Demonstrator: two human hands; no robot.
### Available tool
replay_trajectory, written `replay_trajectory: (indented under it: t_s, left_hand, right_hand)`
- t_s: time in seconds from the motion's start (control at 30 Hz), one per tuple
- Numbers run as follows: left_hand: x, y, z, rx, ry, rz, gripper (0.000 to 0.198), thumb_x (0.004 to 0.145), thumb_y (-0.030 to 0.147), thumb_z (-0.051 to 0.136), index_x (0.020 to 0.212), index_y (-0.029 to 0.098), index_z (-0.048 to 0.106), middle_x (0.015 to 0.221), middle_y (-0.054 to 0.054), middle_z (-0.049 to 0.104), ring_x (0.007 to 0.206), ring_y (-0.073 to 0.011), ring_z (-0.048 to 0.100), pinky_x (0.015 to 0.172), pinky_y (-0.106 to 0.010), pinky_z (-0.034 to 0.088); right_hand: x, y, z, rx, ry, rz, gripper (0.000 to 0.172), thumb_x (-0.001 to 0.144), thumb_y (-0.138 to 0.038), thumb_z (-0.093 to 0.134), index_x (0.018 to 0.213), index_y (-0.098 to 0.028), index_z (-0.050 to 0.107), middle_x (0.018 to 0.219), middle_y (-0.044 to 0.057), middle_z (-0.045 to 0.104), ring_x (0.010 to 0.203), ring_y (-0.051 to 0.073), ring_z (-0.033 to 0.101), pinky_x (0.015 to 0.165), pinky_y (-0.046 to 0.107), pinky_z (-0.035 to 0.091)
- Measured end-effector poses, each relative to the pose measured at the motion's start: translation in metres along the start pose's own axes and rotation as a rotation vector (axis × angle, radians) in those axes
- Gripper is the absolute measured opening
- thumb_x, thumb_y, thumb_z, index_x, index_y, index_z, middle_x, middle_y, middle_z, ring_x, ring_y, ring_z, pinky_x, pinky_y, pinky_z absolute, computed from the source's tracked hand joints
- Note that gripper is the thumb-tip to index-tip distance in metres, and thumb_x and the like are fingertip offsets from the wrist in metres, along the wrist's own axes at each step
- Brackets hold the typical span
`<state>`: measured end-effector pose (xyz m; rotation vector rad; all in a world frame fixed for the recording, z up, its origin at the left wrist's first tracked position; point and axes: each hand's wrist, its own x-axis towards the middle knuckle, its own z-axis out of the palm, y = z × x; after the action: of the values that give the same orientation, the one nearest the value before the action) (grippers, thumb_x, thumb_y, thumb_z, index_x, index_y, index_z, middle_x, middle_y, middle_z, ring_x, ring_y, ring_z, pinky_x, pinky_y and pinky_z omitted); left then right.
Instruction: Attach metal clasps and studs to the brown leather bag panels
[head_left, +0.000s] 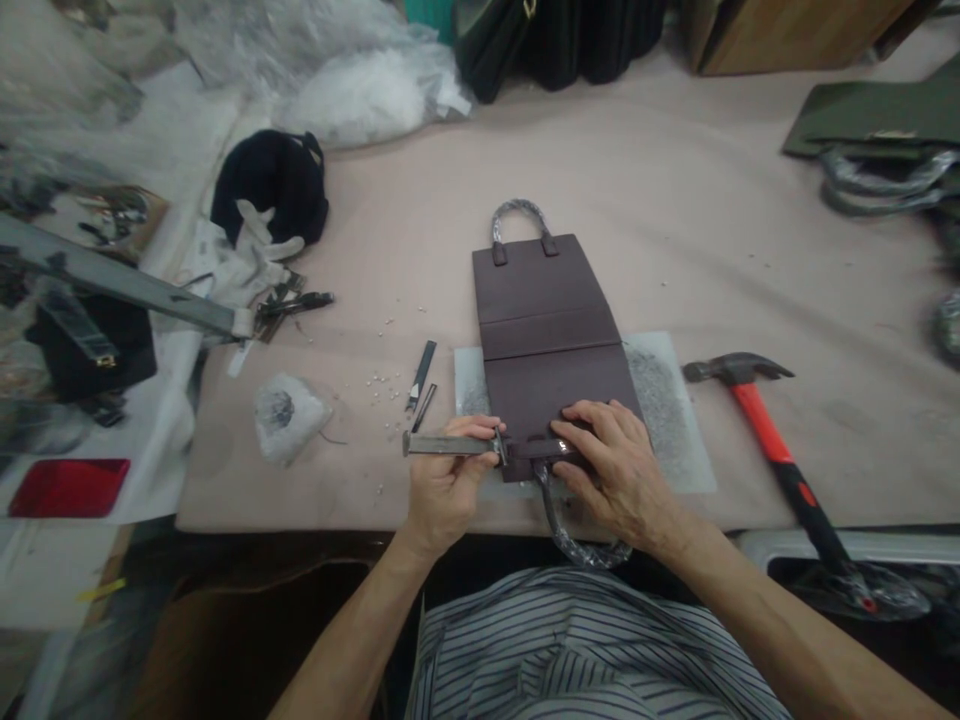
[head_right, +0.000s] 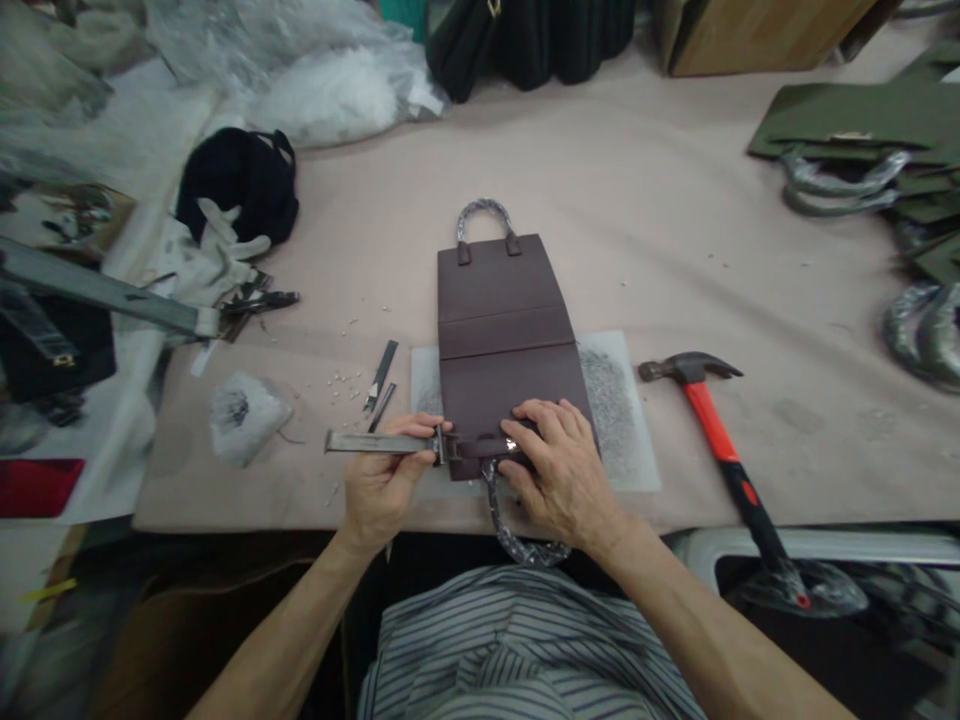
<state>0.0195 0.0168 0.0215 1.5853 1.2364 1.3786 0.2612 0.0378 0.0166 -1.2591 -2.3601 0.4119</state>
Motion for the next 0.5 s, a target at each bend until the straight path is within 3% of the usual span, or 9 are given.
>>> replay_trajectory:
  t_s: [0.17, 0.5]
  left_hand:
    - [0.002, -0.007, 0.010, 0.042, -0.057, 0.046, 0.010, 0.093, 0.018, 0.067, 0.103, 0.018, 0.068, 0.107, -0.009, 0.075, 0.104, -0.0216, 0.072, 0.097, -0.041, 0.059]
    - [0.003, -0.010, 0.011, 0.048, -0.075, 0.029, 0.008, 0.094, 0.020, 0.064, 0.101, 0.018, 0.067, 0.107, -0.009, 0.074, 0.102, -0.0215, 0.072, 0.095, -0.040, 0.060]
  right_hand:
    - [-0.002, 0.001, 0.000, 0.017, 0.007, 0.006, 0.035, 0.098, -0.038, 0.053, 0.127, -0.020, 0.062, 0.127, 0.014, 0.059, 0.123, 0.031, 0.052, 0.113, 0.058, 0.034]
    - [-0.002, 0.000, 0.001, 0.020, 0.036, 0.006, 0.034, 0.097, -0.036, 0.055, 0.124, -0.018, 0.063, 0.126, 0.014, 0.060, 0.122, 0.031, 0.053, 0.113, 0.057, 0.033]
